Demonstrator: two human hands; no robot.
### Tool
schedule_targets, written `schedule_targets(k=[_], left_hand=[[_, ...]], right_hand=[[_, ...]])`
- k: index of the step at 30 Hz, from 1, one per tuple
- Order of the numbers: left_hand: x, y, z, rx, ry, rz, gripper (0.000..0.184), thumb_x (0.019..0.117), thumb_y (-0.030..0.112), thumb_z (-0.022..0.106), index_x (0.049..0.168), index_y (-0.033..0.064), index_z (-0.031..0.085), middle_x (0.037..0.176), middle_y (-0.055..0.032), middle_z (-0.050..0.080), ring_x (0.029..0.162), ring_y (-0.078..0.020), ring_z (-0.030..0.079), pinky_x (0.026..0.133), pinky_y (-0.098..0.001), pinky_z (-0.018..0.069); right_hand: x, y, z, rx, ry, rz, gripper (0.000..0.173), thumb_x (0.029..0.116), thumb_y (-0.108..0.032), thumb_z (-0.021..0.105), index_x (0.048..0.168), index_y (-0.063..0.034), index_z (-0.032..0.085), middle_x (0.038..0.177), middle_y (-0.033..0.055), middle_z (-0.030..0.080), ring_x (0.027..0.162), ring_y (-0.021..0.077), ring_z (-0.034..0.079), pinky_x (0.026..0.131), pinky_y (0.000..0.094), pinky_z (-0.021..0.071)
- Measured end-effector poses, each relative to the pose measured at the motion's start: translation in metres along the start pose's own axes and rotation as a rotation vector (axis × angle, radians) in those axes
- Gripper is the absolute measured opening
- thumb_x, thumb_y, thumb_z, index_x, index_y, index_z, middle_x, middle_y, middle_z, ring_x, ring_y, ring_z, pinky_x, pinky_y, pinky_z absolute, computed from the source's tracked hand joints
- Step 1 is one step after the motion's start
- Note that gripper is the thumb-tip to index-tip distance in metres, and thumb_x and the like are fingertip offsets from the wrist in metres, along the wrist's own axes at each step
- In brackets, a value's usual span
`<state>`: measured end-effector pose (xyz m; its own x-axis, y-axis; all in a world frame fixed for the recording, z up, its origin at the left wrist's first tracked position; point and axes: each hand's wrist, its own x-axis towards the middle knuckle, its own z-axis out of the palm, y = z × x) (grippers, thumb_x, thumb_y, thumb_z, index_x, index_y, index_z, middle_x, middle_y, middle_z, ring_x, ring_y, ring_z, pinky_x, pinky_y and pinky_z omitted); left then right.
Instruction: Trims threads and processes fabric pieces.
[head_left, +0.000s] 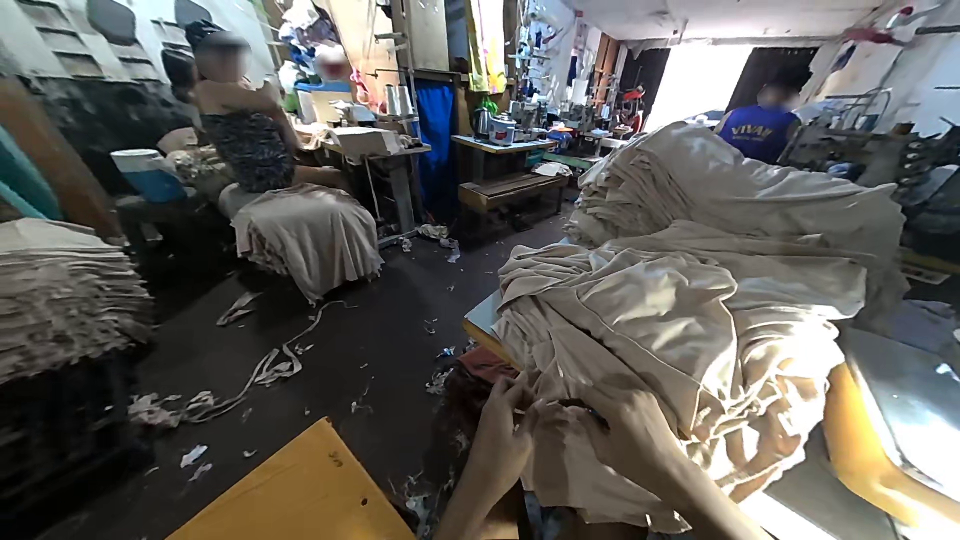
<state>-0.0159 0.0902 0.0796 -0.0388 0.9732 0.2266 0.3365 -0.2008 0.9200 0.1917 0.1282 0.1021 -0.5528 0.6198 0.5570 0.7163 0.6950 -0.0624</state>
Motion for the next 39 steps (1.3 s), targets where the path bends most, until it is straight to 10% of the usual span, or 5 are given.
schedule_targets(k=[7,12,25,33,39], left_hand=[[-0.009,0.006,-0.065,0.258,-0.746,0.138,0.030,0.0933,0.027,0.073,0.097,-0.0019,0.075,0.106,-0.0178,0.071,0.100,-0.0276,0.068,0.091,-0.0470,0.0532],[-0.004,0.016,-0.016,0.229,-0.073,0.022,0.030,0.0912,0.031,0.074,0.102,0.0022,0.074,0.106,-0.0125,0.068,0.092,-0.0194,0.068,0.085,-0.0356,0.0576],[-0.016,-0.009,-0.015,-0.125,-0.104,-0.094,0.019,0.0988,0.024,0.065,0.100,0.0064,0.070,0.082,0.0010,0.069,0.073,-0.0071,0.068,0.072,-0.0251,0.0588],[-0.012,-0.012,0.026,0.117,0.032,0.019,0.030,0.0882,0.030,0.077,0.102,0.0031,0.075,0.113,-0.0155,0.062,0.087,-0.0124,0.065,0.075,-0.0243,0.0571],[-0.021,-0.020,0.007,-0.178,-0.030,-0.054,0.025,0.1002,0.029,0.062,0.102,0.0049,0.067,0.090,-0.0006,0.067,0.077,-0.0071,0.065,0.072,-0.0252,0.0559]], right_hand=[[0.001,0.025,-0.013,0.522,-0.096,0.266,0.034,0.0963,-0.038,0.063,0.088,-0.0070,0.075,0.071,0.0014,0.066,0.063,0.0051,0.059,0.058,0.0240,0.0499],[0.002,0.027,-0.016,0.653,-0.119,0.272,0.036,0.0962,-0.041,0.064,0.089,-0.0068,0.072,0.068,-0.0029,0.061,0.059,-0.0010,0.052,0.054,0.0174,0.0431],[0.005,0.001,-0.024,0.174,-0.243,0.069,0.031,0.0915,-0.036,0.068,0.093,-0.0057,0.074,0.084,0.0101,0.072,0.078,0.0287,0.072,0.068,0.0528,0.0579],[0.015,0.013,-0.024,0.428,-0.315,0.274,0.042,0.0950,-0.047,0.063,0.091,-0.0058,0.071,0.076,0.0075,0.064,0.073,0.0210,0.063,0.068,0.0425,0.0532],[0.011,0.005,-0.029,0.264,-0.349,0.150,0.036,0.0937,-0.039,0.066,0.092,-0.0037,0.072,0.081,0.0119,0.069,0.079,0.0294,0.069,0.072,0.0519,0.0558]])
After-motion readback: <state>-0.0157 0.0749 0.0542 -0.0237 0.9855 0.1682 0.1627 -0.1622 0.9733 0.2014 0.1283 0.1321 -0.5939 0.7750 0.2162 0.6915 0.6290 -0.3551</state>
